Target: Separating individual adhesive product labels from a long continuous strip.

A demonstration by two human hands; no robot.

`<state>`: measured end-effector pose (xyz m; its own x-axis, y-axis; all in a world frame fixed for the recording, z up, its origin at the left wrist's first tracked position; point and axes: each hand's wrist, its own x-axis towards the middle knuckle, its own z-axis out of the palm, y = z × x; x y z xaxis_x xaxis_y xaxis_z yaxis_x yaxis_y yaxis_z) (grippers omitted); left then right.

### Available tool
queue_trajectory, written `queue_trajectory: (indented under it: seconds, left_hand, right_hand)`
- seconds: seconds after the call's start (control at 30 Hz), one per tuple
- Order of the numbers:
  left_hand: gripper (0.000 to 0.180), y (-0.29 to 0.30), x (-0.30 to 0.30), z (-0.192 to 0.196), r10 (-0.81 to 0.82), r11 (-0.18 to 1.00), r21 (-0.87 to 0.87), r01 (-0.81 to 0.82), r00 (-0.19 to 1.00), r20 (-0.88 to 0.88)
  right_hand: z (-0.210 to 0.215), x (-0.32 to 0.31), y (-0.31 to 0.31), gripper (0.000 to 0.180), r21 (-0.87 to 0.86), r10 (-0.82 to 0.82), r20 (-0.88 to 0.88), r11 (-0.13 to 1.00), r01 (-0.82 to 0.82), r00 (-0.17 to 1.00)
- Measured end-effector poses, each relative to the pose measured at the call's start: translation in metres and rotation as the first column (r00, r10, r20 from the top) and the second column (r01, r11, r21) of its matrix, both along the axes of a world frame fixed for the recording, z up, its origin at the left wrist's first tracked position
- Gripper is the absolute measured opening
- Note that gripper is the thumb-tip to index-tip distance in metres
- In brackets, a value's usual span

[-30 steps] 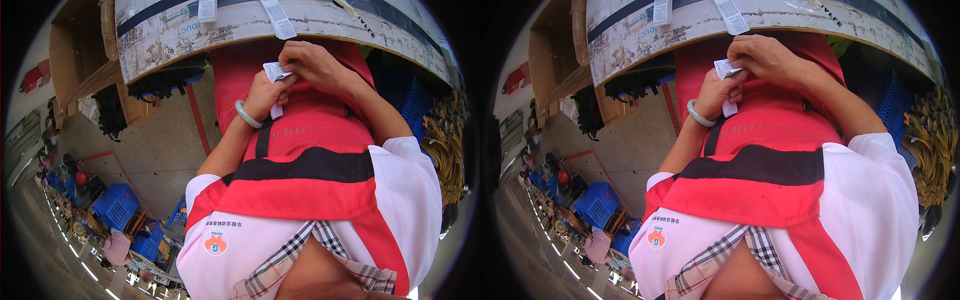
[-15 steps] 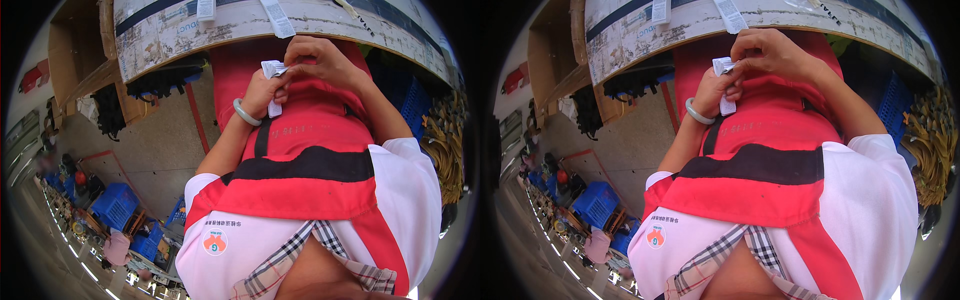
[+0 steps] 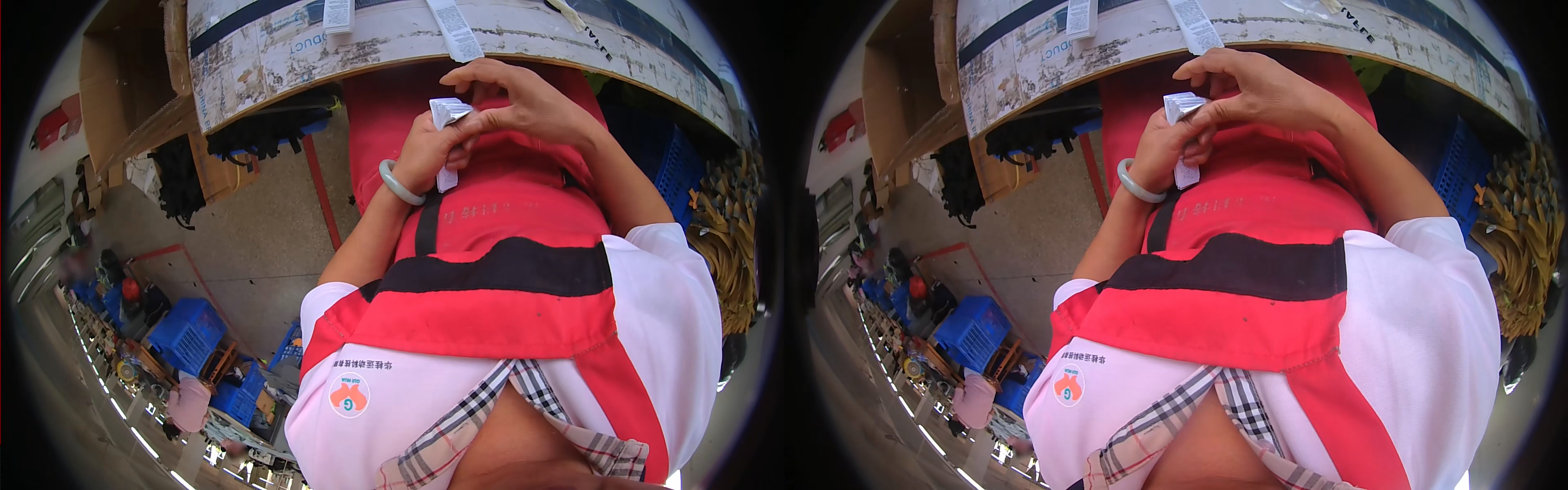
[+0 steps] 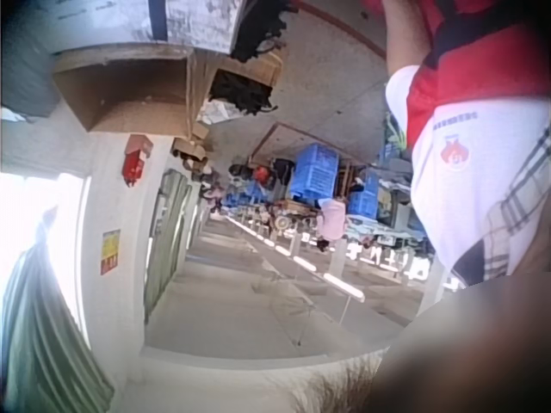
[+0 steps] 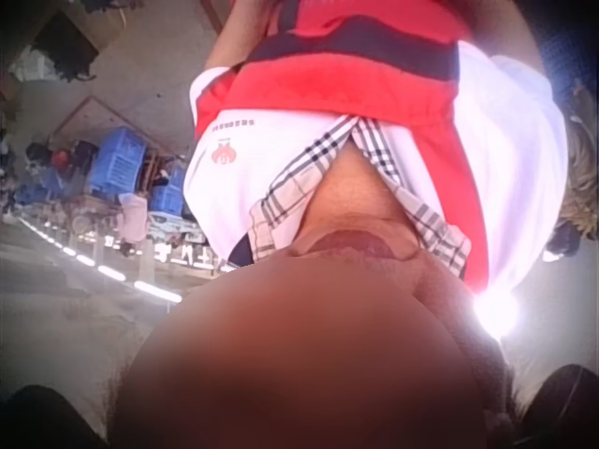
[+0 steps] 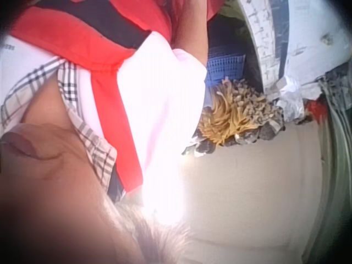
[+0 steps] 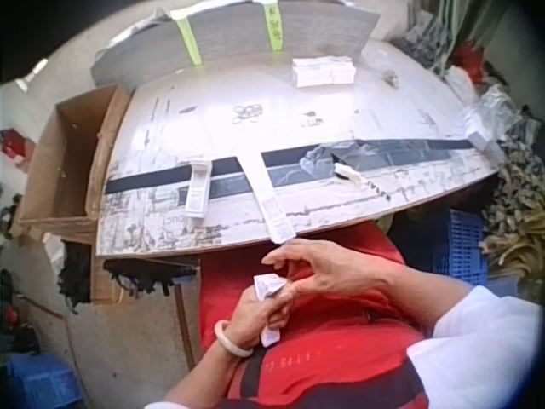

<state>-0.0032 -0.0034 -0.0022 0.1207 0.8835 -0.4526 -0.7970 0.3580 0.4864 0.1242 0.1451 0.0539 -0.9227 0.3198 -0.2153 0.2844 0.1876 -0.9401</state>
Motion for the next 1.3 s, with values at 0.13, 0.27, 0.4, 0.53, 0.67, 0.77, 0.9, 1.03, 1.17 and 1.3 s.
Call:
queue_trajectory:
  seconds: [0.13,0.27,0.4,0.53,0.67,0.77,0.9,1.03,1.17,1.3]
  left_hand:
    - [0.014,0.004,0.004,0.011,-0.085,0.995,0.038,0.094,0.980,-0.180]
    - [0.016,0.006,0.001,0.008,-0.109,0.991,0.061,0.121,0.979,-0.173]
    - [0.017,0.007,-0.001,0.013,-0.098,0.994,0.033,0.102,0.989,-0.107]
    - [0.017,0.008,-0.003,0.010,-0.070,0.997,0.035,0.069,0.997,0.019]
    - [0.015,0.009,-0.004,0.010,-0.063,0.997,0.037,0.061,0.997,0.040]
    - [0.010,0.007,-0.004,0.008,-0.041,0.999,0.038,0.037,0.993,0.112]
    - [0.008,0.006,-0.002,0.006,-0.032,0.999,0.045,0.028,0.996,0.084]
    - [0.011,0.004,0.001,0.004,-0.026,0.998,0.059,0.024,0.999,0.027]
    - [0.011,0.003,-0.001,0.004,-0.064,0.997,0.040,0.064,0.998,-0.001]
    - [0.011,0.004,-0.001,0.007,-0.055,0.998,0.035,0.055,0.998,0.008]
  right_hand:
    - [-0.009,0.002,0.002,0.023,-0.091,0.036,-0.010,0.995,-0.037,0.999]
    - [-0.020,0.001,-0.004,0.009,-0.322,-0.130,-0.032,0.940,0.113,0.991]
    - [-0.020,-0.004,-0.002,0.013,-0.307,-0.220,0.041,0.926,0.221,0.975]
    - [-0.011,-0.002,0.001,0.017,-0.047,-0.279,-0.141,0.960,0.275,0.950]
    - [-0.002,0.004,0.006,0.013,-0.057,-0.112,-0.127,0.993,0.105,0.986]
    - [0.000,0.002,0.001,0.011,0.160,-0.009,-0.221,0.986,0.046,0.975]
    - [-0.005,0.001,-0.002,0.013,0.296,0.058,-0.224,0.955,0.011,0.973]
    - [-0.004,0.002,-0.002,0.013,0.299,0.062,-0.174,0.954,-0.008,0.983]
    - [-0.006,0.001,-0.004,0.013,0.300,0.058,-0.181,0.954,-0.001,0.982]
    - [-0.010,0.001,-0.005,0.012,0.331,0.036,-0.206,0.943,0.035,0.978]
